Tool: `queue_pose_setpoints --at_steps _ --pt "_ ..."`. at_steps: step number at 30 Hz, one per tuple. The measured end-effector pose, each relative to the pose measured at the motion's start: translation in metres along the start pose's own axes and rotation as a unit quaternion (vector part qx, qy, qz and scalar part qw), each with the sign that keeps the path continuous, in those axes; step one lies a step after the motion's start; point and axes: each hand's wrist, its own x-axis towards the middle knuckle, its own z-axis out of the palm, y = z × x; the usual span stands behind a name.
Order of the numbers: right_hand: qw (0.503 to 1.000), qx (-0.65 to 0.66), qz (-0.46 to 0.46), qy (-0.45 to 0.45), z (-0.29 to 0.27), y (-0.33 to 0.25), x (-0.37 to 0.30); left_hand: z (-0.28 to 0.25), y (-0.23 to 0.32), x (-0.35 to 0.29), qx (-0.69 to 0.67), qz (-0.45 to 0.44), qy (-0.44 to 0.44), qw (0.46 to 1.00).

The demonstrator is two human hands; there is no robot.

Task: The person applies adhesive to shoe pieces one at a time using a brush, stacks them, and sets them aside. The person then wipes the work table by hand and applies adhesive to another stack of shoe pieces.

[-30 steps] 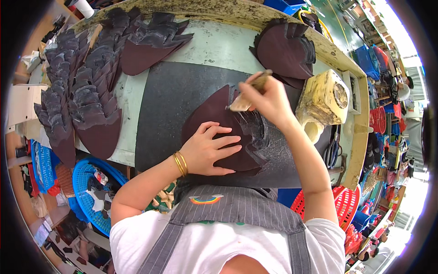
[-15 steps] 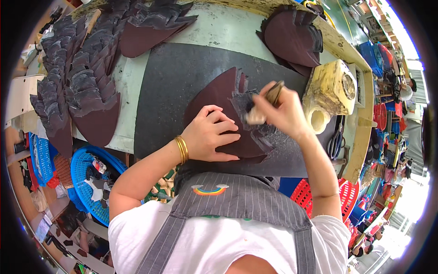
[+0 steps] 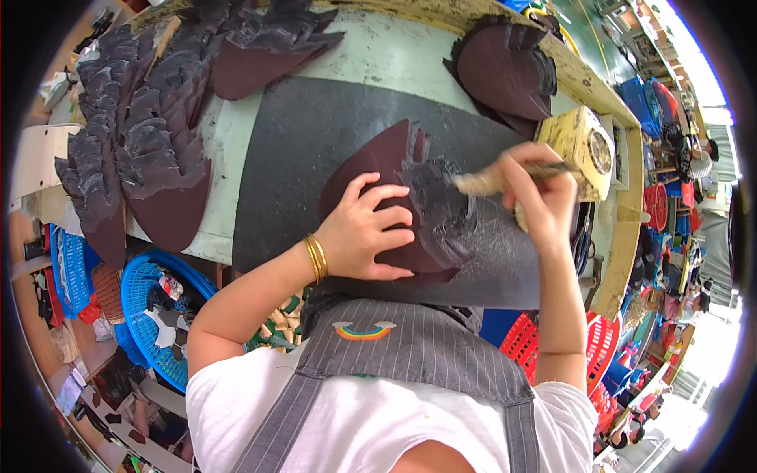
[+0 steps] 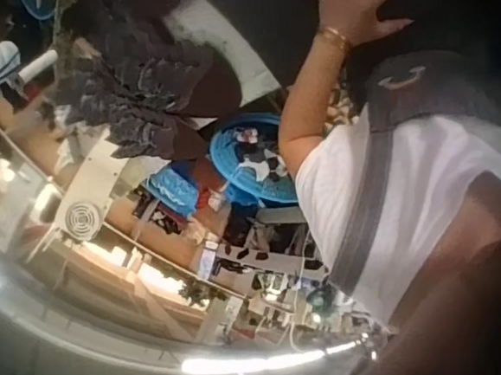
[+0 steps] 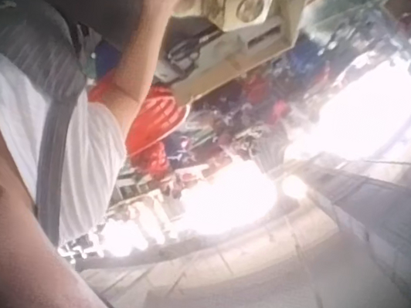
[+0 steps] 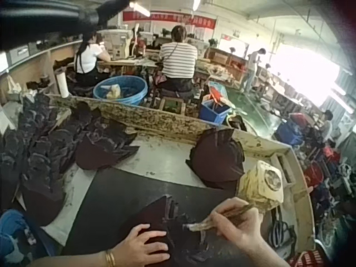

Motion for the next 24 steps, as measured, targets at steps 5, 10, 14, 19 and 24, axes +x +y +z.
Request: queue_pose_setpoints --at_steps 5,10,14,19,24 --pt "0.967 -0.107 -0.225 -0.054 0.058 0.044 0.064 -0.002 0.005 0.0 -0.01 -0.005 0.002 1.0" --pt "0.96 -0.122 -0.203 -0.149 0.055 0.036 0.063 0.001 0.01 -0.003 -0.03 -0.02 0.011 0.999" --pt "0.958 -0.166 -0.224 -0.071 0.058 0.037 0.089 -0.002 0.008 -0.005 -0.035 -0.018 0.002 0.999" --pt "0.958 -0.193 -0.213 0.021 0.019 -0.015 0.008 0.001 0.014 -0.015 0.018 -0.051 -0.033 0.998" --pt "0.922 -0.32 -0.073 -0.205 0.038 -0.03 -0.1 -0.028 0.006 0.008 -0.245 -0.206 0.041 0.946"
